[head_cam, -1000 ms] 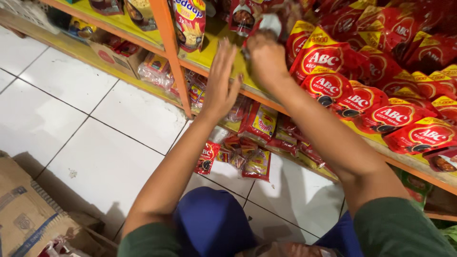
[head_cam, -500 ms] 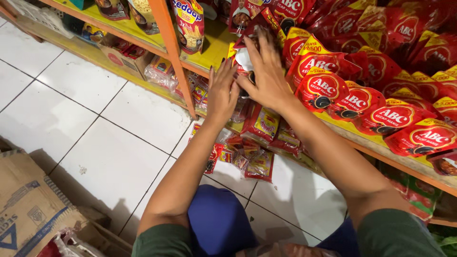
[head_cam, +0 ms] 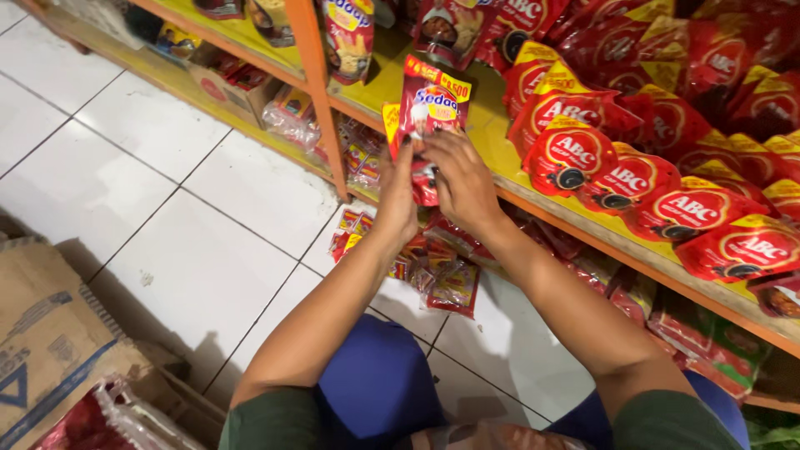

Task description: The person organizes several sauce packets and noodle bags on a wooden shelf by hand. They pick up items from the floor and stack them neatly on the bottom shelf.

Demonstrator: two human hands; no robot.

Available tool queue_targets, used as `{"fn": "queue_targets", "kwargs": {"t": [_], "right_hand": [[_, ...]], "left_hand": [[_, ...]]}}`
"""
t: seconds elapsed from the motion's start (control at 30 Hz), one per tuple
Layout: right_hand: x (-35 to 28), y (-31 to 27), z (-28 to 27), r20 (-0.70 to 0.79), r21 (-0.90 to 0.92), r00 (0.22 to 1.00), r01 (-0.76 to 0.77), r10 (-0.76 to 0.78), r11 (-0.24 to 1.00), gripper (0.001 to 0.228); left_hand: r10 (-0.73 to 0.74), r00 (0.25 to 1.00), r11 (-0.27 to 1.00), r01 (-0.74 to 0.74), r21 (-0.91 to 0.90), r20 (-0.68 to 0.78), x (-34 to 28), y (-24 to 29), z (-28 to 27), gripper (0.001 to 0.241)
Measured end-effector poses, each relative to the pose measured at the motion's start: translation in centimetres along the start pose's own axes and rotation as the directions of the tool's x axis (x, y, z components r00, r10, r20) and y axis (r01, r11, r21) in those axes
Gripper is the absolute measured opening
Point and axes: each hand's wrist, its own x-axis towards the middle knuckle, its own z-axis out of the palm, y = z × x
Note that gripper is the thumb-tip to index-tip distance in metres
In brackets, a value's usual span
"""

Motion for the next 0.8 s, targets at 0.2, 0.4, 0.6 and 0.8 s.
{"fn": "queue_targets", "kwargs": {"t": [0.2, 0.4, 0.6, 0.8], "right_hand": [[-1.3, -2.5, 0.0, 0.11, 0.169, 0.988, 0.091, -0.111, 0.981, 0.033], [3.0, 0.8, 0.8, 0.042, 0.118, 0.961, -0.276, 0.273, 0.954, 0.022], [10.8, 11.5, 6.3, -0.087, -0.593, 0.985, -0.174, 0.151, 0.787, 0.046], [9.6, 11.2, 5.3, 0.173, -0.623, 0.897, -0.221, 0.408, 0.75, 0.024]], "left_hand": [[-0.451, 0.84, 0.878, 0.478, 0.019, -0.301, -1.4, 3.5, -1.1, 0.043], [-0.037, 0.994, 0.998, 0.042, 0.051, -0.105, -1.5, 4.5, -2.0, 0.028], [0.26, 0.964, 0.892, -0.218, 0.396, -0.054, -1.6, 5.0, -4.1, 0.026], [0.361, 0.931, 0.844, -0.349, 0.408, 0.048, -2.6, 6.2, -5.9, 0.021]]}}
